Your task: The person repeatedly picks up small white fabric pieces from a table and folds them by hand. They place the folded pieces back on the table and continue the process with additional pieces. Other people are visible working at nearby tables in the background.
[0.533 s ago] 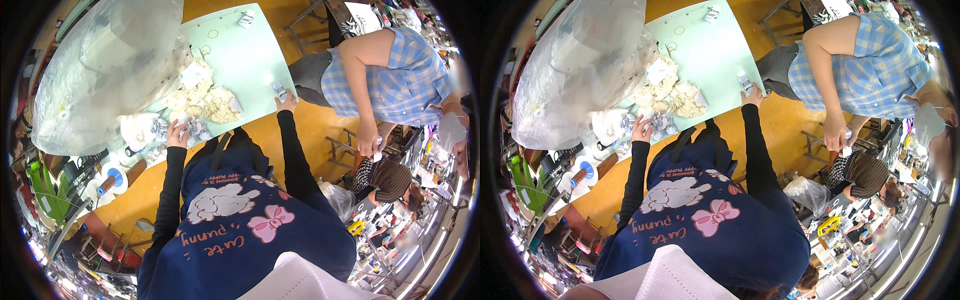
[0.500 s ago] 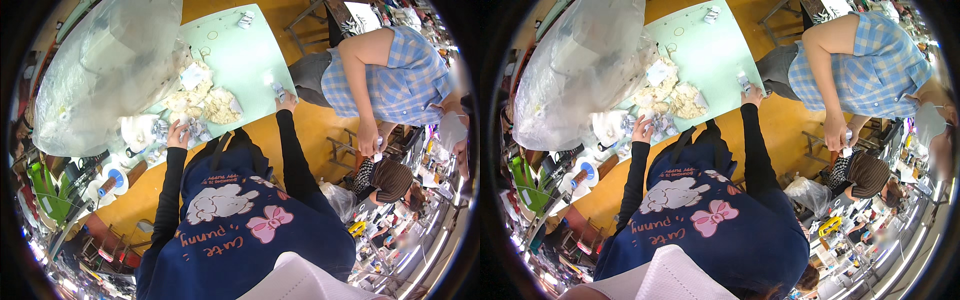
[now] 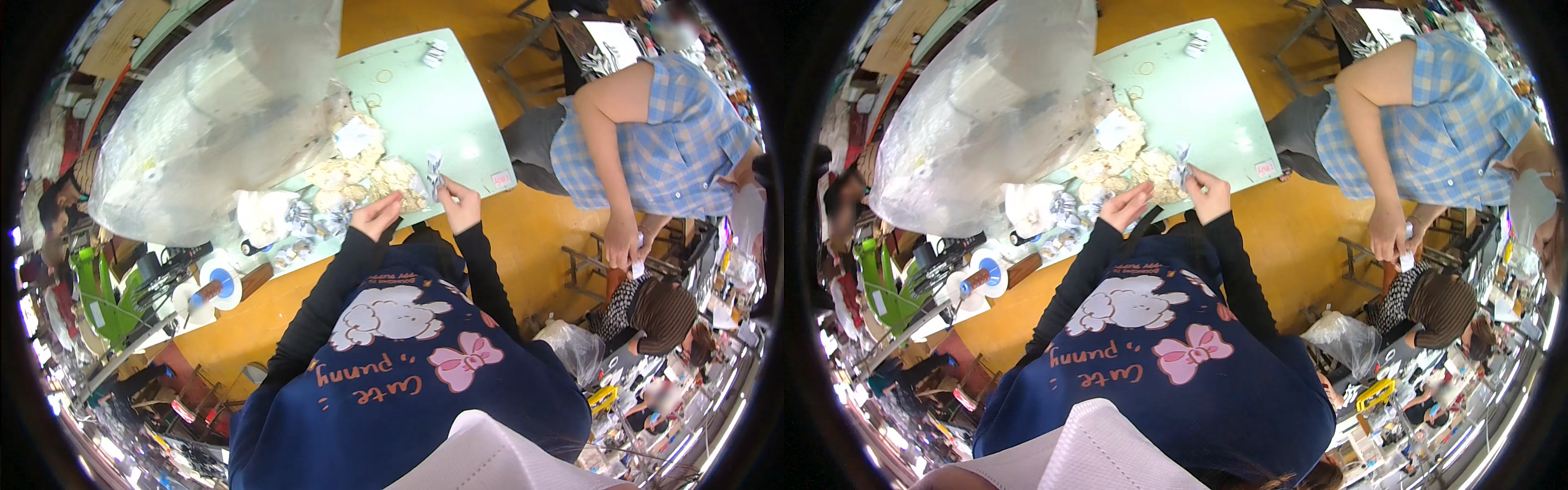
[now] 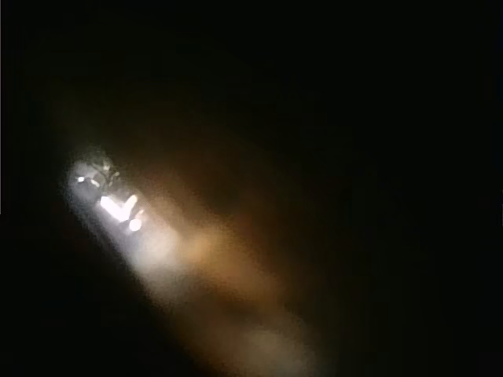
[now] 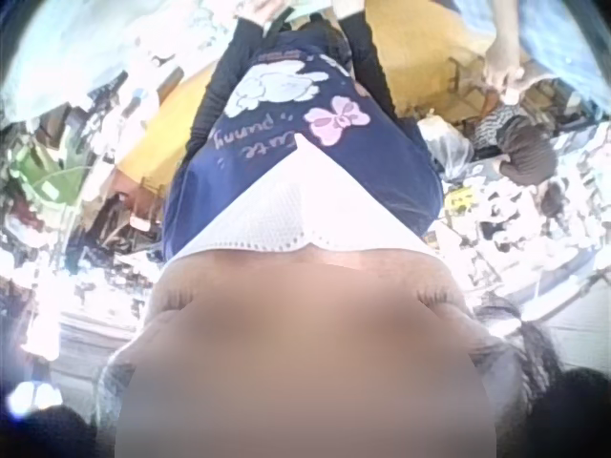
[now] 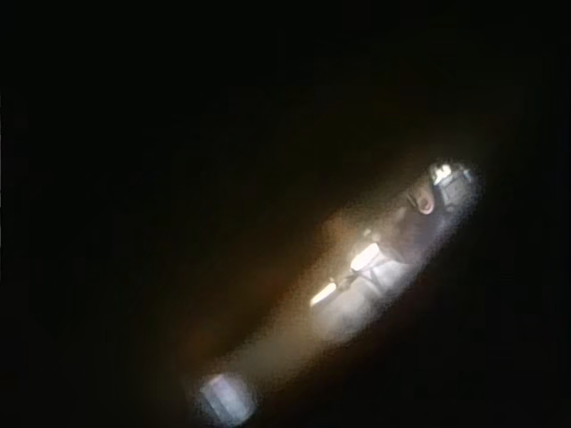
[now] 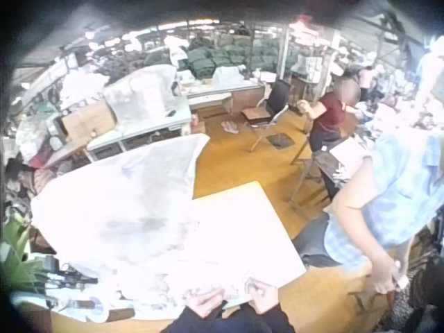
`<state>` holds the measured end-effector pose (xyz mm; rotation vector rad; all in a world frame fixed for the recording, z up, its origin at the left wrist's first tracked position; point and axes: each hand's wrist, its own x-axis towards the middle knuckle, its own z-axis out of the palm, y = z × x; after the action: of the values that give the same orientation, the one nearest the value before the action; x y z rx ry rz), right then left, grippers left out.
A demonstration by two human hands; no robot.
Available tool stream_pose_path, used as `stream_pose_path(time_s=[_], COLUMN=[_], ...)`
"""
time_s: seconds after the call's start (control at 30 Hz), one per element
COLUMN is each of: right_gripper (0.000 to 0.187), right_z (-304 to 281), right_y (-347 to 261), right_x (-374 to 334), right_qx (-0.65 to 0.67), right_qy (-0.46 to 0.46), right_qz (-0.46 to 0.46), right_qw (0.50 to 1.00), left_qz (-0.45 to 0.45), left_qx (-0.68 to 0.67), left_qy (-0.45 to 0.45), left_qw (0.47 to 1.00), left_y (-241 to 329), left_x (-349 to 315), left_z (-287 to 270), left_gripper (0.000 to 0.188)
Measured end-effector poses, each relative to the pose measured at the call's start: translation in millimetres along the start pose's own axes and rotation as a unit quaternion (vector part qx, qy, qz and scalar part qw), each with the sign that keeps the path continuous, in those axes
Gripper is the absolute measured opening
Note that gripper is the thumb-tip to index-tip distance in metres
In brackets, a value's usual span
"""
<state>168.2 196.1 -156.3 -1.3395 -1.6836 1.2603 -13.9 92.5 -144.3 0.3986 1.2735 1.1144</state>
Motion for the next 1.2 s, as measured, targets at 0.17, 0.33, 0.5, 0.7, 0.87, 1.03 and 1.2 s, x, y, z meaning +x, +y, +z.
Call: stream_pose_path(time_s=[0.17, 0.33, 0.5, 0.7, 0.87, 1.03, 1.2], right_gripper=[0.032, 0.029, 0.021, 0.018, 0.021, 0.023, 0.027], right_z=[5, 4, 9, 29, 19, 18, 15], right_y=[-99, -152, -184, -206, -219, -224, -224], right_x=[-11, -3, -7, -8, -5, -9, -10], right_qx=[-0.156, -0.222, 0.08, 0.297, 0.141, 0.095, 0.111], right_qy=[-0.114, -0.075, -0.225, -0.287, -0.325, -0.297, -0.299], right_qz=[-0.216, -0.372, -0.198, -0.091, -0.169, -0.209, -0.227], right_qw=[0.957, 0.898, 0.951, 0.906, 0.92, 0.927, 0.92], left_qz=[0.182, 0.227, 0.306, 0.358, 0.398, 0.397, 0.386], left_qx=[-0.069, -0.052, -0.089, -0.131, -0.092, -0.07, -0.09], left_qy=[0.018, 0.019, 0.006, -0.006, -0.02, -0.03, 0.004], left_qw=[0.981, 0.972, 0.948, 0.925, 0.913, 0.915, 0.918], left_y=[53, 88, 96, 98, 102, 103, 98], left_x=[-9, -39, -68, -81, -87, -88, -87], left_z=[21, 12, 4, -2, -3, -5, -1], left_gripper=[0.055, 0.056, 0.054, 0.066, 0.065, 0.056, 0.046])
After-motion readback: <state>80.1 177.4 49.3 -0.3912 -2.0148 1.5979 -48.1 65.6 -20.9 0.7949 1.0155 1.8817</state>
